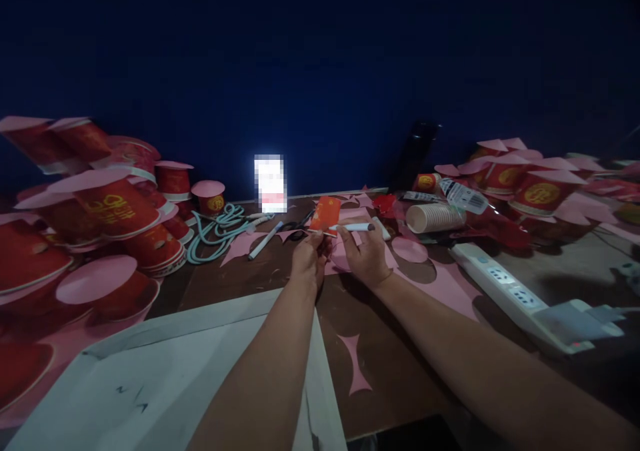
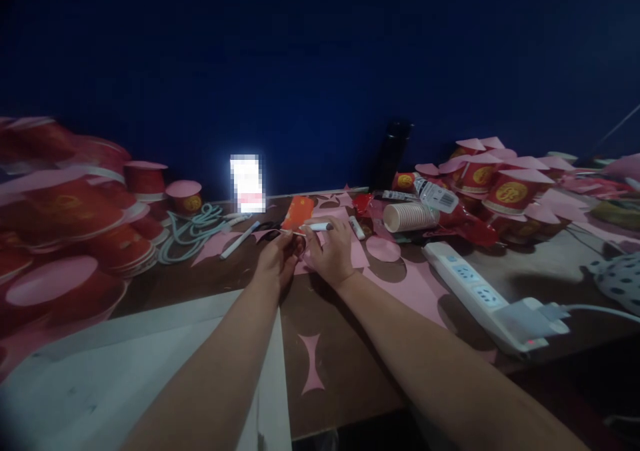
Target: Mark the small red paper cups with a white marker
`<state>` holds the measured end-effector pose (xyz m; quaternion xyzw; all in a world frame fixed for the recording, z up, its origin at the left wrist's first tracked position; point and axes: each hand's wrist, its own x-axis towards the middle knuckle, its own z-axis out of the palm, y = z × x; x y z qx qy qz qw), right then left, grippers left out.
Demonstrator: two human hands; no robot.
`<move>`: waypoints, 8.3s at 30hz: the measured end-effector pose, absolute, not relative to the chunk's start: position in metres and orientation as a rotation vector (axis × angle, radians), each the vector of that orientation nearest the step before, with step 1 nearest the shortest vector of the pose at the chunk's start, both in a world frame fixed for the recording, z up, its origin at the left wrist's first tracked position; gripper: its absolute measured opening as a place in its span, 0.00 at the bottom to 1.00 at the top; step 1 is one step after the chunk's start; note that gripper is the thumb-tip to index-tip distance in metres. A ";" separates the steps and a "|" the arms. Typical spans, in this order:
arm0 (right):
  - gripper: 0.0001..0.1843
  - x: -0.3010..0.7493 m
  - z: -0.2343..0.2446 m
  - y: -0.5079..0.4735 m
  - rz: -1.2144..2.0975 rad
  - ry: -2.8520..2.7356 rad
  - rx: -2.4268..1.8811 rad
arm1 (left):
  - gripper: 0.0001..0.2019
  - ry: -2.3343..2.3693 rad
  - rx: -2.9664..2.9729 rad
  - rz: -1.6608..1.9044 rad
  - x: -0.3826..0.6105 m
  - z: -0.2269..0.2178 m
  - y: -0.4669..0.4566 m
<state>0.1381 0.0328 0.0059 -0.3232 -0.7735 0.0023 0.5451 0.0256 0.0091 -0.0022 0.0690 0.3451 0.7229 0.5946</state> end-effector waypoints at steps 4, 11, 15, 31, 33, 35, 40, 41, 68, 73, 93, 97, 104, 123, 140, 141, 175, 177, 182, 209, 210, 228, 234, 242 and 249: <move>0.06 0.138 0.006 0.034 -0.004 -1.821 -0.761 | 0.03 0.816 0.157 1.674 0.026 -0.002 0.009; 0.06 0.138 0.005 0.033 -0.007 -1.838 -0.743 | 0.02 0.815 0.169 1.701 0.028 -0.003 0.010; 0.06 0.138 0.005 0.033 -0.007 -1.848 -0.752 | 0.02 0.806 0.183 1.697 0.028 -0.002 0.009; 0.07 0.138 0.005 0.034 0.022 -1.824 -0.758 | 0.02 0.822 0.164 1.691 0.028 -0.003 0.009; 0.07 0.138 0.005 0.034 0.012 -1.821 -0.763 | 0.01 0.834 0.171 1.686 0.028 -0.002 0.009; 0.07 0.138 0.005 0.034 -0.002 -1.818 -0.764 | 0.01 0.832 0.188 1.680 0.028 -0.002 0.009; 0.05 0.136 0.006 0.032 -0.036 -1.808 -0.734 | 0.03 0.792 0.137 1.699 0.026 -0.004 0.010; 0.05 0.136 0.006 0.032 -0.040 -1.808 -0.725 | 0.04 0.783 0.130 1.704 0.026 -0.004 0.010; 0.04 0.137 0.007 0.032 -0.039 -1.794 -0.744 | 0.05 0.788 0.093 1.663 0.025 0.002 0.007; 0.05 0.138 0.006 0.033 -0.042 -1.793 -0.741 | 0.05 0.785 0.103 1.661 0.025 0.004 0.006; 0.04 0.137 0.003 0.035 -0.077 -1.778 -0.735 | 0.05 0.815 0.100 1.656 0.024 0.003 0.006; 0.05 0.137 0.003 0.035 -0.080 -1.796 -0.746 | 0.06 0.810 0.090 1.665 0.024 0.003 0.007; 0.05 0.140 0.005 0.035 -0.063 -1.729 -0.704 | 0.05 0.804 0.060 1.662 0.024 0.005 0.003; 0.05 0.141 0.004 0.038 -0.071 -1.767 -0.697 | 0.02 0.839 0.213 1.609 0.022 0.000 0.004; 0.03 0.138 0.005 0.033 -0.135 -1.800 -0.724 | 0.04 0.825 0.103 1.643 0.024 0.005 0.005; 0.04 0.138 0.005 0.033 -0.125 -1.804 -0.720 | 0.04 0.830 0.099 1.640 0.024 0.006 0.004; 0.07 0.140 0.003 0.037 -0.032 -1.731 -0.753 | 0.05 0.865 0.182 1.577 0.021 0.002 0.003; 0.07 0.140 0.003 0.037 -0.025 -1.739 -0.749 | 0.05 0.868 0.196 1.569 0.021 0.003 0.002; 0.06 0.140 0.003 0.038 -0.059 -1.743 -0.744 | 0.04 0.873 0.179 1.565 0.022 0.005 0.001; 0.04 0.138 0.005 0.034 -0.062 -1.790 -0.727 | 0.04 0.880 0.141 1.593 0.022 0.007 0.002; 0.04 0.138 0.006 0.034 -0.057 -1.790 -0.732 | 0.04 0.878 0.142 1.592 0.022 0.007 0.003; 0.03 0.139 0.005 0.034 -0.111 -1.811 -0.727 | 0.05 0.840 0.072 1.633 0.023 0.010 0.003; 0.04 0.139 0.004 0.034 -0.100 -1.809 -0.750 | 0.06 0.872 0.111 1.608 0.023 0.008 0.003; 0.05 0.139 0.006 0.033 -0.106 -1.817 -0.747 | 0.05 0.868 0.117 1.648 0.024 0.004 0.005; 0.06 0.139 0.007 0.033 -0.079 -1.840 -0.747 | 0.03 0.859 0.088 1.658 0.025 0.005 0.005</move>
